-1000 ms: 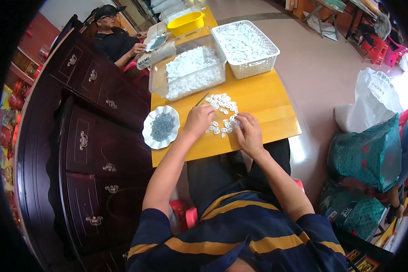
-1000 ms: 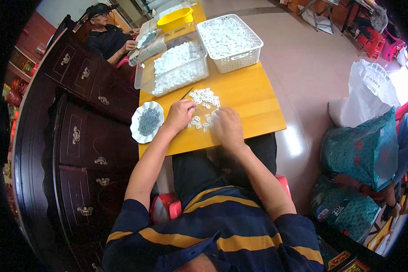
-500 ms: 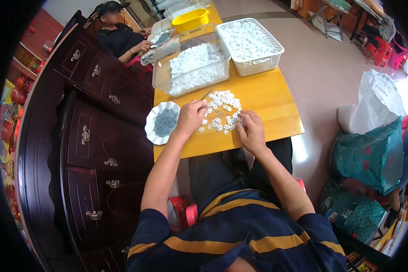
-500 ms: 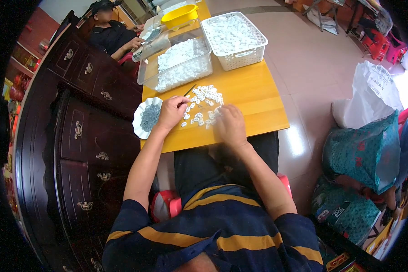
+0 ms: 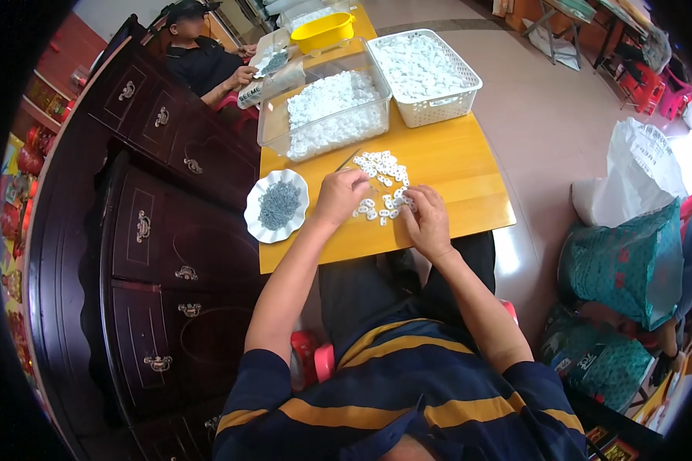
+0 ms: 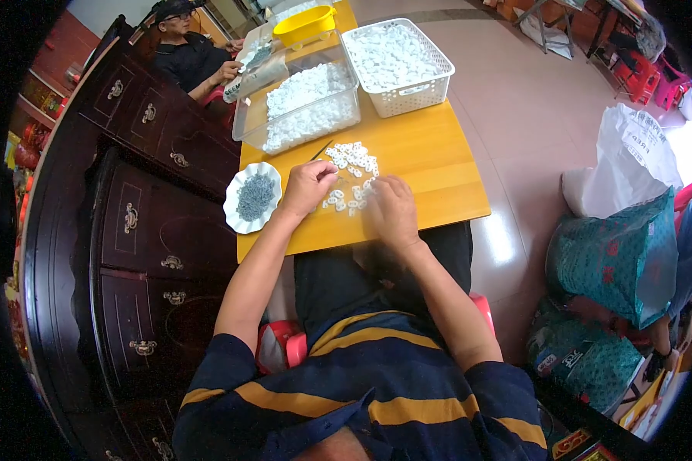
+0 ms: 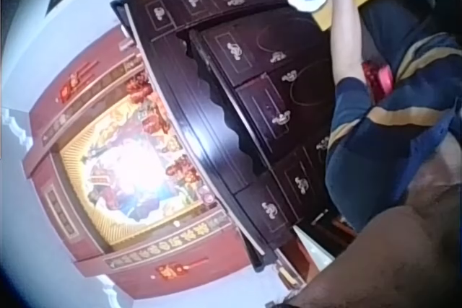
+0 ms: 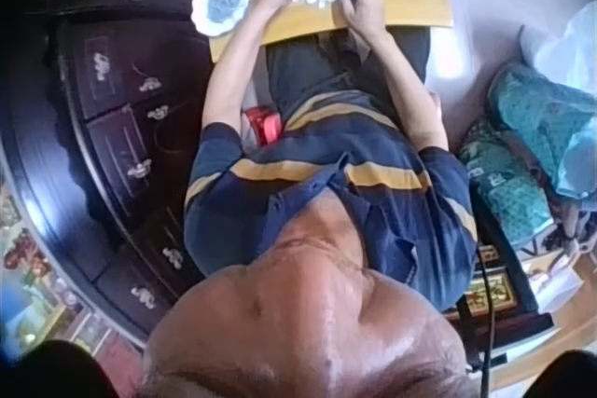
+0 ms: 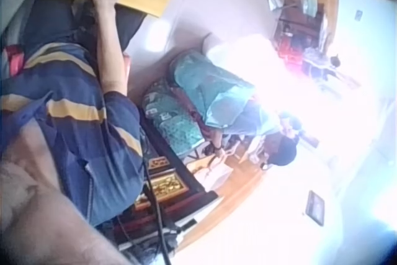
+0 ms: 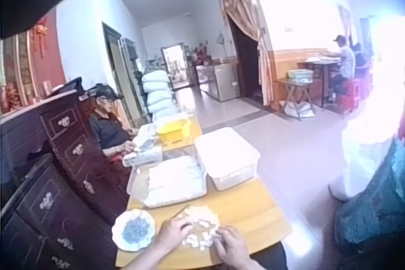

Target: Manually inserting small black pins into white plastic circular components.

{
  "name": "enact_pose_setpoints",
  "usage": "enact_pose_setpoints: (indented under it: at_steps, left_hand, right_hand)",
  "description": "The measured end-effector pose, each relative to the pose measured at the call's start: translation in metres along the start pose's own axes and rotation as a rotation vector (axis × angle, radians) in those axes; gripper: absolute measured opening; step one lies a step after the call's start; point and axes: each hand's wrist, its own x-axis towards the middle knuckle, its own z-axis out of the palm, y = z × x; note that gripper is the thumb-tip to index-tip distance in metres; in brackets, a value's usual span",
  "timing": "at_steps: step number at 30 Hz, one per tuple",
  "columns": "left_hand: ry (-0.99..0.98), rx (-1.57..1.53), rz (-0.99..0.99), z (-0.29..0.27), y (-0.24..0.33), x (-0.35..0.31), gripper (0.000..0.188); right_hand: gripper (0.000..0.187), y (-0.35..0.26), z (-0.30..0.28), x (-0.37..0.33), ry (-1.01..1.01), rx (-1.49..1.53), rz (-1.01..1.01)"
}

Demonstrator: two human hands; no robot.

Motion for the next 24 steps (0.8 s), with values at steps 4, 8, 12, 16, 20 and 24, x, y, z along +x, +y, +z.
enact_pose_setpoints:
  at_steps: [4, 8, 12, 16, 20, 24]
  left_hand:
    - [0.03, -0.033, -0.046, -0.007, 0.0, -0.003, 0.012]
    - [0.072, -0.051, -0.133, -0.031, -0.011, -0.018, 0.01]
    - [0.169, 0.046, -0.159, -0.068, -0.031, -0.042, 0.01]
    - [0.223, 0.087, -0.221, -0.099, -0.055, -0.062, 0.009]
    - [0.219, 0.219, -0.264, -0.115, -0.069, -0.075, 0.012]
    - [0.199, 0.373, -0.252, -0.11, -0.071, -0.076, 0.013]
  right_hand:
    - [0.025, 0.0, -0.001, 0.0, -0.015, -0.001, 0.016]
    - [0.025, 0.0, -0.001, 0.0, -0.018, 0.003, 0.01]
    - [0.025, -0.002, 0.0, 0.0, -0.022, 0.024, 0.027]
    - [0.024, -0.001, 0.0, 0.0, -0.025, 0.033, 0.033]
    - [0.024, -0.001, 0.0, 0.0, -0.03, 0.028, 0.02]
    - [0.024, -0.002, 0.0, 0.001, -0.029, 0.0, 0.001]
